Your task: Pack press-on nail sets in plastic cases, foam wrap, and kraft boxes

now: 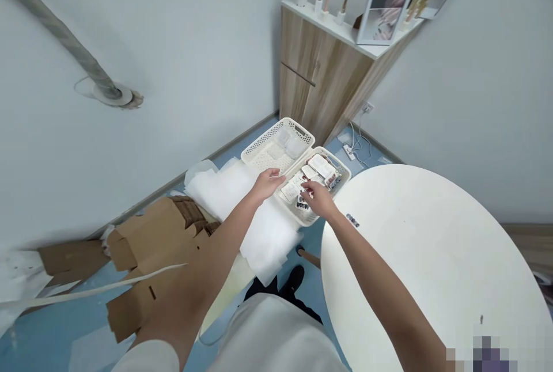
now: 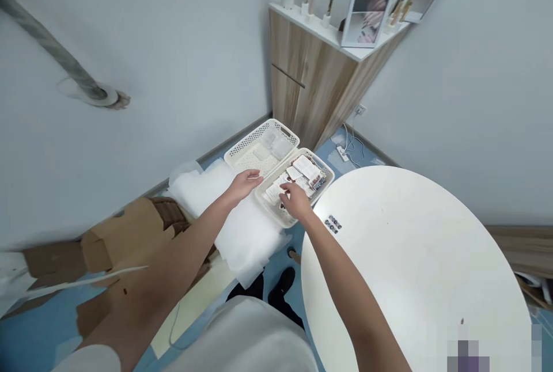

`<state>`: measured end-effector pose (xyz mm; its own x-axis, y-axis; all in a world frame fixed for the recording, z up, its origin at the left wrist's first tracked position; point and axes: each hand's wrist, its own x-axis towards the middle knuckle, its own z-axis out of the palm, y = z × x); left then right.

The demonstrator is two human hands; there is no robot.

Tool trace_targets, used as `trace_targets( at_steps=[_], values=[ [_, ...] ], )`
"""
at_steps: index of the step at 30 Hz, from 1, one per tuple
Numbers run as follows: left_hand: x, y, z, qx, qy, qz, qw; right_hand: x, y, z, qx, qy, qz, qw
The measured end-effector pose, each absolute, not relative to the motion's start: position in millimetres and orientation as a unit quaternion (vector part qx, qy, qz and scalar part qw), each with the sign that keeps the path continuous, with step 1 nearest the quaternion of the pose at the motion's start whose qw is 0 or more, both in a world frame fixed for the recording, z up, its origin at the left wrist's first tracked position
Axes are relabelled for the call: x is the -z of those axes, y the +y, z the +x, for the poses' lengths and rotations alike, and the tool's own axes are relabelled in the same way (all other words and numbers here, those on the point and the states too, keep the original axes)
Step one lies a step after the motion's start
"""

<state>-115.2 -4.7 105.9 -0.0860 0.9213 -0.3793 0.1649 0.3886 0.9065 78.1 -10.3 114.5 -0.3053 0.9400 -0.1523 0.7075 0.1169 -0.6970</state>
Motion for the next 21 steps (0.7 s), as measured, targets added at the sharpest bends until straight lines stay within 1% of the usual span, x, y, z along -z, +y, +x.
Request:
trace_targets(
  at_steps=[3, 7, 10, 15, 21],
  values=[
    [-82.8, 42.9, -120.4, -0.391, 0.645, 0.361, 0.548, -100.6, 45.1, 58.9, -0.319, -0.730, -0.579, 0.173],
    [-48.3, 93.5, -126.2, -0.433, 0.601, 0.242, 0.627, -76.7, 107.9, 36.2, -0.344, -0.713, -0.580, 0.192],
    [-32.6, 120.1, -129.3, -0.449, 0.576, 0.172, 0.661, -63.3, 142.1, 23.4, -0.312, -0.725, -0.590, 0.172],
    [-21.0, 147.9, -131.6, -0.456, 0.565, 0.140, 0.673, -50.4, 176.0, 9.0, -0.283, -0.754, -0.576, 0.141],
    [-5.3, 166.7, -126.5, -0.475, 0.556, 0.133, 0.669, -34.0, 200.4, 3.7, -0.290, -0.760, -0.569, 0.124]
  ],
)
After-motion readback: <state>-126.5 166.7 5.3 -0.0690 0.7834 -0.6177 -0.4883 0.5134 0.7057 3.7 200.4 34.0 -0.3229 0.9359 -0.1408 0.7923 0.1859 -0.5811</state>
